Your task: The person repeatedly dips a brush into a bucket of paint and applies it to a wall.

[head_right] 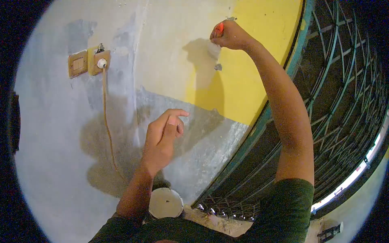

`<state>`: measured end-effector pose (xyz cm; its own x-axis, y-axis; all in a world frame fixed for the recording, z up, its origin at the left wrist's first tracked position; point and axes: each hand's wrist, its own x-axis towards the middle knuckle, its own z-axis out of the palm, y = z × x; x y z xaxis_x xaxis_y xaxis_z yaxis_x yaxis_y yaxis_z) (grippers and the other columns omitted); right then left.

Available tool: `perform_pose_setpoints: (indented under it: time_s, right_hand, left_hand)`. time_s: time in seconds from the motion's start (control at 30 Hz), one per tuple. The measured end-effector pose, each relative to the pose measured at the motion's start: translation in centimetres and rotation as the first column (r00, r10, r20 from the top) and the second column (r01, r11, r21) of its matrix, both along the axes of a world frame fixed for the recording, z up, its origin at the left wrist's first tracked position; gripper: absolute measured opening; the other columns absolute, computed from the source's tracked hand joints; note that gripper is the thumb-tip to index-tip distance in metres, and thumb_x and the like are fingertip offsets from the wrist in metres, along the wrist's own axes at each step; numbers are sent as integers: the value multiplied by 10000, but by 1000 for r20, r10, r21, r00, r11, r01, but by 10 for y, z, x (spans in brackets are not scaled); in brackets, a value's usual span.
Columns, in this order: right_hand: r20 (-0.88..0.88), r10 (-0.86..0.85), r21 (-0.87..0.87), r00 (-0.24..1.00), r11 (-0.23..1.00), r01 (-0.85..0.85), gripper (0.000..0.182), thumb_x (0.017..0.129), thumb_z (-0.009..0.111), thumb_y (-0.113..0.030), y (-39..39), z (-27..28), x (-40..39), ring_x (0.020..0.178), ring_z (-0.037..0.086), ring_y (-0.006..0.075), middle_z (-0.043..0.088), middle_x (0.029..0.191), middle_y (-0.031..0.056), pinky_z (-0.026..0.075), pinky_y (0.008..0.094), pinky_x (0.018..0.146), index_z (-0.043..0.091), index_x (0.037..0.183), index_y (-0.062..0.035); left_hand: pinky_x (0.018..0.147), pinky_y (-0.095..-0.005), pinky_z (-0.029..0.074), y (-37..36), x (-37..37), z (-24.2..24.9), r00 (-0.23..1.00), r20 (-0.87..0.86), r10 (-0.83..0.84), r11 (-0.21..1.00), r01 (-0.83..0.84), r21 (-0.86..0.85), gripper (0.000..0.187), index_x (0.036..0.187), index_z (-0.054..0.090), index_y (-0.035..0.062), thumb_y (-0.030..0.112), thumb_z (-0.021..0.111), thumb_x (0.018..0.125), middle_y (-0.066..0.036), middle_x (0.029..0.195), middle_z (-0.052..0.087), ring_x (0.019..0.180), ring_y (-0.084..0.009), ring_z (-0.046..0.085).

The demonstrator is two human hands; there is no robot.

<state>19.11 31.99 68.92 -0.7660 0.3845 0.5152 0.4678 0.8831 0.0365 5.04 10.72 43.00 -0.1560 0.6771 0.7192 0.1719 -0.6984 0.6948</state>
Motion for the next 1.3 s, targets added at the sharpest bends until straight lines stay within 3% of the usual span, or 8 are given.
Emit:
perform_pose_setpoints:
  time_s: [0.07,0.23,0.4,0.5,0.57,0.73,0.93,1.3]
  right_hand:
    - [39,-6,96,999,995,2,113,783,722,-60,10,13,-9,697,636,140,693,782,78,526,298,666,683,853,20]
    - [97,-39,310,995,951,8,56,748,679,-8,5,45,-34,727,640,225,670,754,105,521,341,693,659,800,-13]
    - [62,-76,389,995,920,46,114,675,569,67,-23,54,-39,570,513,153,592,580,78,442,322,551,627,650,-27]
    - [157,0,688,988,718,-110,141,701,565,58,7,18,-33,807,589,421,612,804,185,498,442,704,597,810,-25]
    - [315,-109,636,943,761,-125,175,687,559,60,24,-30,-28,857,596,388,601,854,177,493,461,735,598,832,-30]
    - [450,-22,478,893,850,-220,146,663,589,52,-2,-103,-21,825,599,366,582,785,156,496,454,720,588,784,-29]
    - [264,212,230,941,934,-274,98,666,593,44,-2,-22,-24,663,628,264,654,693,136,508,348,663,643,726,-15]
    - [-167,29,456,986,888,51,94,666,576,68,11,128,-46,574,475,150,565,575,70,423,330,538,584,642,-23]
  left_hand:
    - [633,-354,456,7,-5,-2,997,-34,71,997,-70,27,245,1087,616,45,204,464,979,-117,701,588,651,-238,596]
    - [675,-370,477,15,-7,-5,996,-43,74,997,-73,23,228,1095,606,44,184,477,969,-156,761,620,716,-285,630]
    - [697,-385,480,24,-9,-9,996,-52,73,997,-72,21,220,1100,600,43,166,483,960,-187,796,633,742,-312,640]
    - [702,-283,426,28,-10,-9,995,-73,74,997,-74,2,259,1130,576,12,158,418,987,-59,746,554,724,-138,517]
    - [704,-381,479,31,-10,-8,995,-59,86,995,-88,-37,213,1101,597,42,149,484,956,-197,797,626,745,-305,638]
    - [696,-366,478,40,-11,0,993,-38,115,993,-115,1,205,1098,597,40,121,483,947,-165,786,621,730,-263,629]
    - [670,-335,462,31,-15,19,995,4,104,995,-104,-7,214,1111,577,3,121,493,952,-100,775,575,737,-187,563]
    - [824,-327,429,25,-10,13,978,-45,204,979,-204,25,268,1169,560,48,217,448,994,-109,961,571,890,-183,538]
